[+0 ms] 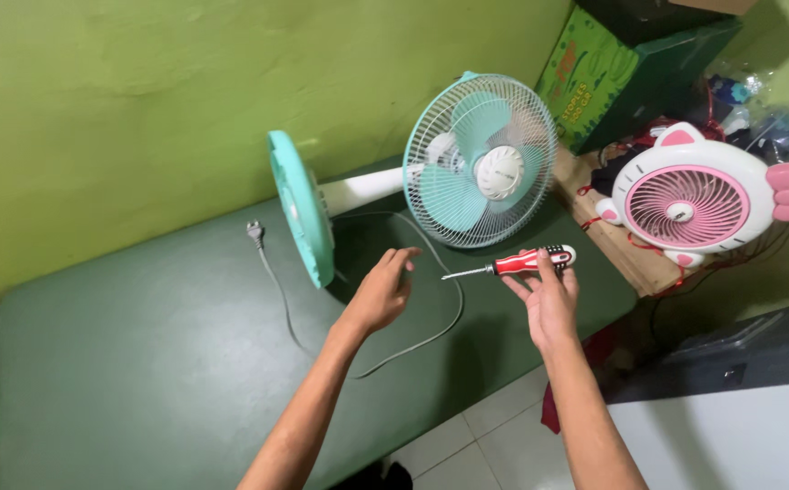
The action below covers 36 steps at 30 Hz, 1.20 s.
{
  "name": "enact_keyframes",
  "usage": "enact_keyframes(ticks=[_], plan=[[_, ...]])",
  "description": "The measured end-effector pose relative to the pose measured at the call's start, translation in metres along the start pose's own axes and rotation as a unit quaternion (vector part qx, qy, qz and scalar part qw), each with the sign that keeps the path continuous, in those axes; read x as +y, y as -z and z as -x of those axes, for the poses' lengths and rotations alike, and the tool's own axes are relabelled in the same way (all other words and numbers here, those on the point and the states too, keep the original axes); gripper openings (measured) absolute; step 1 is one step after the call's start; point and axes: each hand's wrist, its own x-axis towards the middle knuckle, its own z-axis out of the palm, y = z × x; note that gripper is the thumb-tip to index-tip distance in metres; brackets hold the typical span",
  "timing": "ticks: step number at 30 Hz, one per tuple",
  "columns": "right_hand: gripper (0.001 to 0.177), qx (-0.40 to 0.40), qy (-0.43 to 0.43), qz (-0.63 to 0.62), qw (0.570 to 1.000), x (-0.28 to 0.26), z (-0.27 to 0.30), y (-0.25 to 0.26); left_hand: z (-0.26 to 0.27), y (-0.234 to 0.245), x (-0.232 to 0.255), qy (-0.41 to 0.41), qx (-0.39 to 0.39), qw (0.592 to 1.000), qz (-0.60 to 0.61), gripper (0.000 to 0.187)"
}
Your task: The person uses a screwdriver to loosen a screw on the front grill of a teal table fan, then removes the grill and the fan blade. The removed parts are placed on a nearby wooden surface.
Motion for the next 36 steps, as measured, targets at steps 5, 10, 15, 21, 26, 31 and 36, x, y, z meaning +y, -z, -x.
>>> enact_keyframes(ticks=[5, 10, 15, 21, 26, 31, 36], plan=[[0.034, 0.036, 0.0, -0.029, 0.999, -0.01, -0.041, 0.022, -0.041, -0.01, -0.019, 0.006, 0.004, 1.0, -0.005, 0.054], [0.035, 0.036, 0.014, -0.038, 0.999, -0.024, -0.091, 0.032, -0.092, -0.015, -0.036, -0.006, 0.018, 1.0, -0.015, 0.056], [0.035, 0.037, 0.007, -0.041, 0.998, -0.041, -0.149, 0.034, -0.15, -0.022, -0.036, 0.017, 0.032, 0.999, 0.007, 0.04], [0.033, 0.023, -0.003, -0.053, 0.998, -0.044, -0.217, 0.036, -0.206, -0.026, -0.045, 0.085, 0.04, 0.995, 0.017, 0.036], [0.036, 0.026, -0.03, -0.074, 0.996, -0.041, -0.265, 0.04, -0.243, -0.034, -0.064, 0.058, 0.088, 0.994, -0.023, 0.038], [0.039, 0.002, -0.045, -0.079, 0.996, -0.035, -0.317, 0.04, -0.283, -0.054, -0.082, 0.043, 0.167, 0.983, -0.062, 0.053], [0.039, -0.032, -0.073, -0.082, 0.993, -0.032, -0.375, 0.037, -0.319, -0.066, -0.088, 0.097, 0.223, 0.96, -0.141, 0.077]])
